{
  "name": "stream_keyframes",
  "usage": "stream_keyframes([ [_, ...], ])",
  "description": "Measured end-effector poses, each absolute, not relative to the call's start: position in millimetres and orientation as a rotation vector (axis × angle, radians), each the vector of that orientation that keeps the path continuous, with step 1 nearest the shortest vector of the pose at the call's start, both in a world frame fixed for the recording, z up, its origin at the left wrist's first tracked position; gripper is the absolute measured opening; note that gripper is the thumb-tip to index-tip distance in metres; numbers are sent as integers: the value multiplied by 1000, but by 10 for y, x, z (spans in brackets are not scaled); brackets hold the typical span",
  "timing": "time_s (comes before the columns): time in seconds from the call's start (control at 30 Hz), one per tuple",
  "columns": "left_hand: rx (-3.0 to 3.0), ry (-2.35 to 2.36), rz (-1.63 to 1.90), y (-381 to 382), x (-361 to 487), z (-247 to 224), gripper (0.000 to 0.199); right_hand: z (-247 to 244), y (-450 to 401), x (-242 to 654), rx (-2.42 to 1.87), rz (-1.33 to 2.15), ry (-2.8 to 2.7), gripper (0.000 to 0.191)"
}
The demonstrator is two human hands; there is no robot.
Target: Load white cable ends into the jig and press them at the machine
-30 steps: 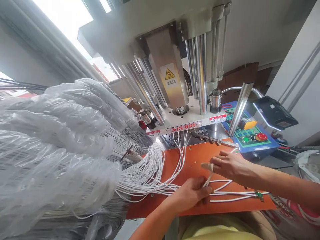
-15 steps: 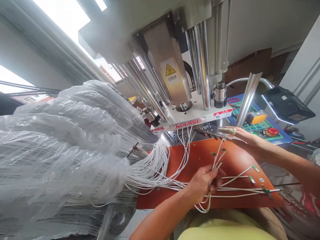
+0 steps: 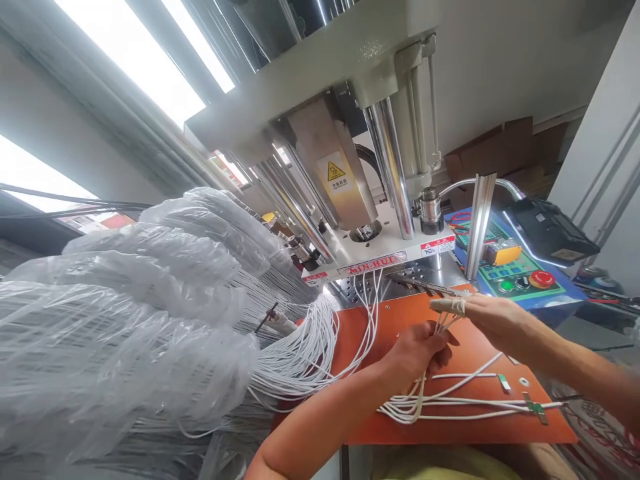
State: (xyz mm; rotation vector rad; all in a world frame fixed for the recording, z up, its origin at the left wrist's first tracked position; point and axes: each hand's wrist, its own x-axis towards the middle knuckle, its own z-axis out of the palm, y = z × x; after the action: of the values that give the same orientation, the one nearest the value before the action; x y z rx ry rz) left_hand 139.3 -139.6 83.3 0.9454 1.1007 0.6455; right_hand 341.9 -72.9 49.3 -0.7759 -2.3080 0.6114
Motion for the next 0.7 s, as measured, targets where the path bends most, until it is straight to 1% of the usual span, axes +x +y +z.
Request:
stream_keyframes([
  [0.1, 954, 1124, 709, -1343, 1457, 768, 42, 416, -865, 3392, -717, 565, -2346, 48],
  [0.17, 933, 1139, 734, -1341, 1477, 705, 44, 446, -883, 3408, -816, 555, -2229, 50],
  [0.3, 912, 1146, 760, -1390, 1463, 564, 44, 560, -785, 3424, -994, 782, -1928, 40],
  [0.4, 883, 1138, 737, -1424, 1440, 480, 44, 515, -746, 3361, -1015, 912, -1941, 37],
  [0.6, 864, 1103, 705, -1404, 1419, 459, 44, 316, -914, 3254, -857, 636, -2181, 41],
  [0.7, 909, 1053, 678, -1378, 1419, 469, 41, 304, -942, 3247, -792, 658, -2269, 39],
])
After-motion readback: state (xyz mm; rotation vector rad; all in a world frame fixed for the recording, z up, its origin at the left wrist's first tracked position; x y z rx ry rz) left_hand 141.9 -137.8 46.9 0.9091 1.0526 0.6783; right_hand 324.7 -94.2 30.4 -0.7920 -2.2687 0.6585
